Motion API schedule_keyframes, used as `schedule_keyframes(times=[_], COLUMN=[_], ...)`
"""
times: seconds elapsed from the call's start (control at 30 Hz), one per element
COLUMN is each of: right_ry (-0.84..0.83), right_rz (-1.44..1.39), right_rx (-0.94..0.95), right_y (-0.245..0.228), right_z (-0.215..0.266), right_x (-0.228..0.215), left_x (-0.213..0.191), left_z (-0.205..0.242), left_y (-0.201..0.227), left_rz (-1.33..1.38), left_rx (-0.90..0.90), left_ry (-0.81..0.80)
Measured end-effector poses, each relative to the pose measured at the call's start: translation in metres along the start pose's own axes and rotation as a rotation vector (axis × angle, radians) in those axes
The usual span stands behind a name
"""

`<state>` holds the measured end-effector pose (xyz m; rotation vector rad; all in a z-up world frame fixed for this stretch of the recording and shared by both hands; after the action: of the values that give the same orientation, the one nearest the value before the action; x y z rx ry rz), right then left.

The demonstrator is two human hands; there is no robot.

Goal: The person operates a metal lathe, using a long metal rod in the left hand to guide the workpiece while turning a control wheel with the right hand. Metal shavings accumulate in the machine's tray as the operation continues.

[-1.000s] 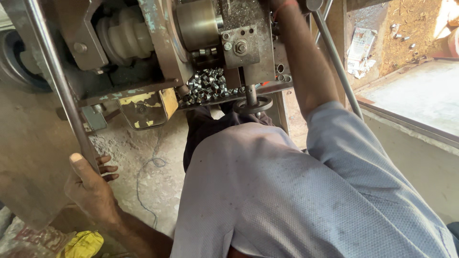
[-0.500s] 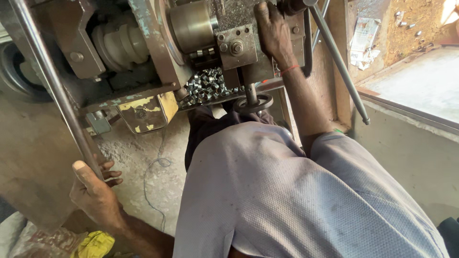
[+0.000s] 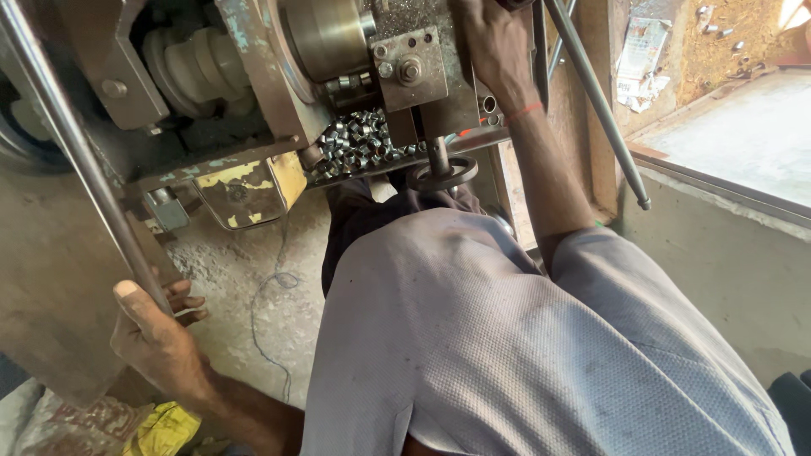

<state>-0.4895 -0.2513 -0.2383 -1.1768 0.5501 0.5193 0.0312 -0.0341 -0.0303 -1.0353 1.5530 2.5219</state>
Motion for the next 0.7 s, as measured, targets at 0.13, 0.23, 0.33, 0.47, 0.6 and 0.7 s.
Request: schedule_keyframes(times=[0.13, 0.23, 0.33, 0.47, 0.6, 0.7], right_ry=[0.118, 0.075, 0.005, 0.004, 0.034, -0.004], right_rz=[0.083, 0.193, 0.245, 0.420, 0.411, 0.267], right_rx=[-0.103, -0.168, -0.220, -0.235, -0.307, -0.308], right_y=[-0.010, -0.007, 0.005, 0.024, 0.038, 0.043], right_z=[0.049, 0.083, 0.104, 0.110, 0.107, 0.093], right_x=[-0.034, -0.042, -0.030, -0.007, 0.000, -0.005], left_x=[0.000, 0.000, -0.001, 0.000, 0.000, 0.001], left_z=[0.002, 0.001, 0.001, 0.003, 0.004, 0.003], left_y=[0.001, 0.000, -0.001, -0.001, -0.003, -0.002], left_rz=[-0.016, -0.044, -0.099, -0.079, -0.084, -0.084], left_rx=[0.021, 0.018, 0.016, 0.042, 0.036, 0.031], left_ry=[0.000, -0.001, 0.006, 0.003, 0.010, 0.019])
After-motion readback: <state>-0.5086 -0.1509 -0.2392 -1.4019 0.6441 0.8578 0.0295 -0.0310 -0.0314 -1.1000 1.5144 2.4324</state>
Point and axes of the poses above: each hand's wrist, its own z-axis away from the middle knuckle, its own x-axis out of the palm, y = z × x, the point moved 5 cm from there along -z, towards the middle knuckle, and after that the axes turned 5 degrees about -y, right-handed, at the moved point
